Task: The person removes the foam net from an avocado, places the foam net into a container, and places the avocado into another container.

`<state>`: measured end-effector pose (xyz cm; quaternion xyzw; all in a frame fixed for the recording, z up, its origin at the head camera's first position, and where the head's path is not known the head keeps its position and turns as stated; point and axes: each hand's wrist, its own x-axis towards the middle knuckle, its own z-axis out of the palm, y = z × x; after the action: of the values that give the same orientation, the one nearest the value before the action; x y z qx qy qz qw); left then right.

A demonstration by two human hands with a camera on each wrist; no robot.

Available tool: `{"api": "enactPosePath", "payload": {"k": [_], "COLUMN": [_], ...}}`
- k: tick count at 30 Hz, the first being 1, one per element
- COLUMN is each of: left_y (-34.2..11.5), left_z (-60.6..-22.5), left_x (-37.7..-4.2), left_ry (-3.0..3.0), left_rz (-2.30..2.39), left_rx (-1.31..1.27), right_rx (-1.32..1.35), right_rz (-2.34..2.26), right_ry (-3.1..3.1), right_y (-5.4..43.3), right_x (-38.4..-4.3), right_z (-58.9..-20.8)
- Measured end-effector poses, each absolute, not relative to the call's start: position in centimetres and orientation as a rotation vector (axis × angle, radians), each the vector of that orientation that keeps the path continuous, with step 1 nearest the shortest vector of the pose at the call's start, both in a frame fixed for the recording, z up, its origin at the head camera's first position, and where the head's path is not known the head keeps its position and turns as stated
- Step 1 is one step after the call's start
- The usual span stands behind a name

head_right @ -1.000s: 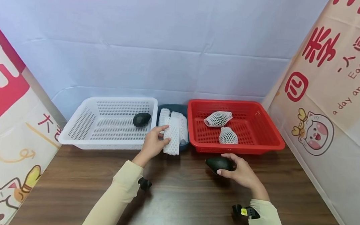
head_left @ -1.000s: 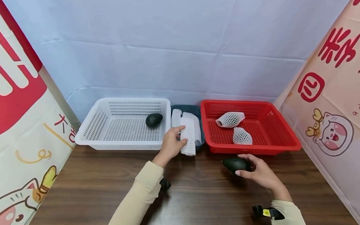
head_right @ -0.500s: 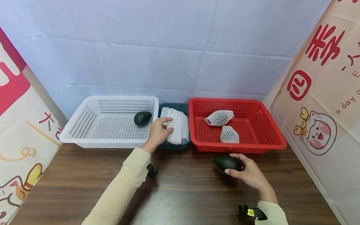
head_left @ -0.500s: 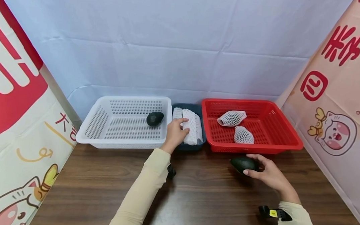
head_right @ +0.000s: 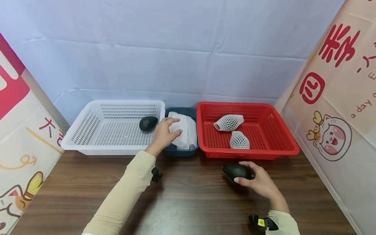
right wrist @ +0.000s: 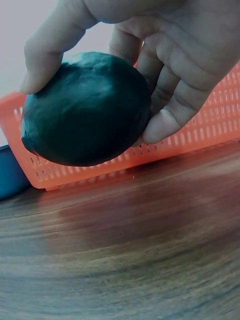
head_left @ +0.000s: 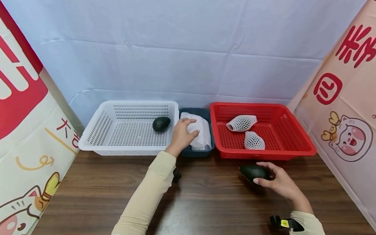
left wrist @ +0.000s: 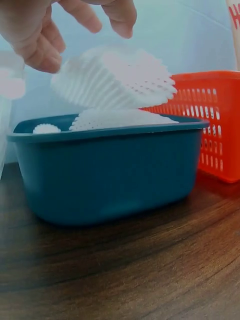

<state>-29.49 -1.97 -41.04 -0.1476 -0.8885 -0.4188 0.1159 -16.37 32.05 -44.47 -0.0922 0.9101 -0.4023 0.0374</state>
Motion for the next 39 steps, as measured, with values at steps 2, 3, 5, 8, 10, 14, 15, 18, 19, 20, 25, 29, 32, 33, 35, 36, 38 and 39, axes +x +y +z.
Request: {"api": "enactPosePath", "payload": {"k": [2, 3, 5, 8, 10, 14, 15, 18, 19, 20, 25, 29, 32, 33, 35, 36, 38, 39], "left_y": [-1.9, -1.8, -1.7, -1.7, -1.7, -1.9, -2.0, -2.3, -2.4, -2.5, -3.2, -3.8, -4.1, -4.2, -4.4, -4.5, -4.6, -4.7], "left_z": [-40.9, -40.8, -40.7, -40.7, -40.8, -41.0, -41.1, -41.2, -41.3, -41.4, -41.7, -42.2, -42.8, -43.0, -43.3, -43.4, -43.8, -44.0], "left_x": [-29.4, -29.4, -29.3, -29.3, -29.1, -28.4, -28.2, -27.2, -26.9, -26.7, -25.4, -24.7, -24.1, -24.0, -23.6, -23.4, -23.1, -23.0], "left_ry": [-2.594, -2.592, -2.593, -2.604, -2.61, -2.63, -2.633, -2.607, -2.592, -2.574, -2.511, -2.456, -2.453, -2.46, -2.478, -2.484, -2.497, -2.499], "left_rz": [-1.201, -1.193, -1.172, -1.157, -1.148, -1.021, -0.959, -0.737, -0.672, -0.62, -0.541, -0.596, -0.71, -0.759, -0.873, -0.933, -1.064, -1.13], "left_rx": [-0.441, -0.447, -0.462, -0.487, -0.505, -0.595, -0.629, -0.738, -0.765, -0.788, -0.889, -0.963, -0.992, -0.996, -1.001, -0.997, -0.988, -0.979], "right_rx": [-0.283, -0.287, -0.286, -0.299, -0.286, -0.281, -0.277, -0.292, -0.297, -0.303, -0.35, -0.396, -0.426, -0.434, -0.448, -0.454, -0.468, -0.474], "right_rz": [-1.237, -1.238, -1.241, -1.24, -1.243, -1.238, -1.237, -1.217, -1.217, -1.216, -1.232, -1.268, -1.29, -1.291, -1.294, -1.295, -1.304, -1.312], "right_ry": [2.795, 2.794, 2.794, 2.789, 2.787, 2.801, 2.809, 2.844, 2.854, 2.866, 2.88, 2.875, 2.874, 2.874, 2.867, 2.861, 2.844, 2.835], "right_y": [32.0, 32.0, 32.0, 32.0, 32.0, 31.8, 31.7, 31.3, 31.2, 31.1, 30.3, 29.6, 29.0, 28.8, 28.4, 28.2, 27.9, 27.7], "right_x": [-16.4, -16.4, -16.4, -16.5, -16.5, -16.3, -16.3, -16.4, -16.4, -16.4, -16.4, -16.6, -16.7, -16.8, -17.0, -17.1, -17.3, -17.3], "right_z": [-44.4, -44.4, -44.4, -44.4, -44.4, -44.4, -44.4, -44.7, -44.9, -45.0, -45.2, -45.4, -45.6, -45.7, -45.9, -45.9, -46.0, -46.0]}}
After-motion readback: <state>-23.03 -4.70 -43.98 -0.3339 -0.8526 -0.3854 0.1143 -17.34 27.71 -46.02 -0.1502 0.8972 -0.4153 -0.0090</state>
